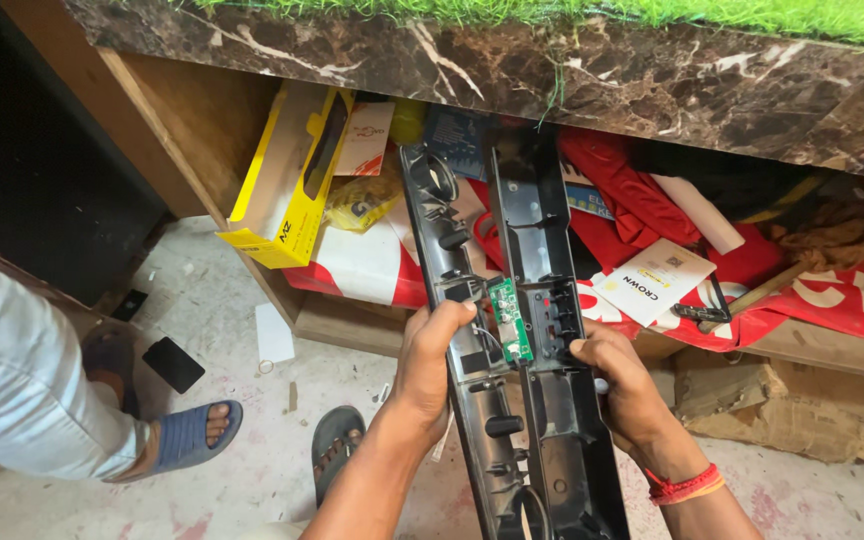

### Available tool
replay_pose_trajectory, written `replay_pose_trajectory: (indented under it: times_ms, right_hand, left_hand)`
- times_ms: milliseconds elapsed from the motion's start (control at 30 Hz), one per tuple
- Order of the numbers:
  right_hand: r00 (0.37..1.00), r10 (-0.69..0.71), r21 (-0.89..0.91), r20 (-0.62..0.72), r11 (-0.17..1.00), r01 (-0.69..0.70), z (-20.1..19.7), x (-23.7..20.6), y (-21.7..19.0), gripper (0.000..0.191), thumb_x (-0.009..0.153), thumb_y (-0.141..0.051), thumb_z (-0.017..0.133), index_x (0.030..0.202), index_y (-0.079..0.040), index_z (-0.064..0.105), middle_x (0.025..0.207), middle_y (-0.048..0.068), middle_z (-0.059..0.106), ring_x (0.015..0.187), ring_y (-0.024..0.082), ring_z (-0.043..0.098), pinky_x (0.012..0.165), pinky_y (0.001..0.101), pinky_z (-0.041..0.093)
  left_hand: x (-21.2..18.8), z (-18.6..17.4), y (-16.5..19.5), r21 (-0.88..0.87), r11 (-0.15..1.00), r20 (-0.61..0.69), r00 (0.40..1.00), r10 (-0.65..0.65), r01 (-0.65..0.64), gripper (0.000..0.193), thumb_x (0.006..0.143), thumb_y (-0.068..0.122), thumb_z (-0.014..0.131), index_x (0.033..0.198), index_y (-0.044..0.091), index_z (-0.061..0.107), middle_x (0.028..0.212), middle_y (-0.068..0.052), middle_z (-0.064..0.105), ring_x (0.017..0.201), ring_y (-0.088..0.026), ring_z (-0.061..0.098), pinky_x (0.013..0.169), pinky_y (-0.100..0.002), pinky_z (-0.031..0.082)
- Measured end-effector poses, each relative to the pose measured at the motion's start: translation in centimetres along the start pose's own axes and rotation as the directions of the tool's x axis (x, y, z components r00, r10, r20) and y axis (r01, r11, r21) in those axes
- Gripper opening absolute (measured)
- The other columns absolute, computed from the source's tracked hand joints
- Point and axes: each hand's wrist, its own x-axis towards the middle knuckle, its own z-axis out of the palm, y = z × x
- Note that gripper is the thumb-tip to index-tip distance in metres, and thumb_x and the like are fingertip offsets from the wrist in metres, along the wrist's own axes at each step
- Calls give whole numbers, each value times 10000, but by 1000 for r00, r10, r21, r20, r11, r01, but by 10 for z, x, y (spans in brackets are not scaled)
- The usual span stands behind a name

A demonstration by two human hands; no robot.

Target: The person holds a black soundbar speaker, pries open its plastic casing, and separates the two housing halves to expose the internal components and a green circuit board. They disconnect a wire from the board, manipulate the board and its connections, then align the casing halves back together and press them closed.

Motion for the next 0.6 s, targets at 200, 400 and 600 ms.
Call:
replay_pose_trajectory:
  times_ms: [200,400,600]
  right_hand:
    - [986,-29,-279,-162,960,-18,9,-4,-6,393,886,-237,566,1145,31,692,577,-25,504,440,52,424,373,222,311]
    - [982,32,-266,-185,961,-81,11,-6,-11,388,910,-250,582,1142,43,687,468,-63,382,363,56,301,362,264,230]
    - [996,78,-313,-31,946,-84,10,-3,5,401,939,-273,582,1200,1,715,592,-101,471,449,13,305,414,236,199]
  left_hand:
    - [-1,-3,-1,-13,1000,39,999,2,-2,380,855,324,566,1024,7,689,853,-74,705,729,-166,669,659,-326,542]
    - [3,-1,-13,-198,954,162,967,-196,227,437,852,387,514,1043,31,679,861,-89,726,723,-180,700,688,-335,579]
    - [4,-4,-28,-93,980,206,966,-155,177,382,901,354,557,1034,13,667,836,-76,693,694,-168,665,649,-332,546]
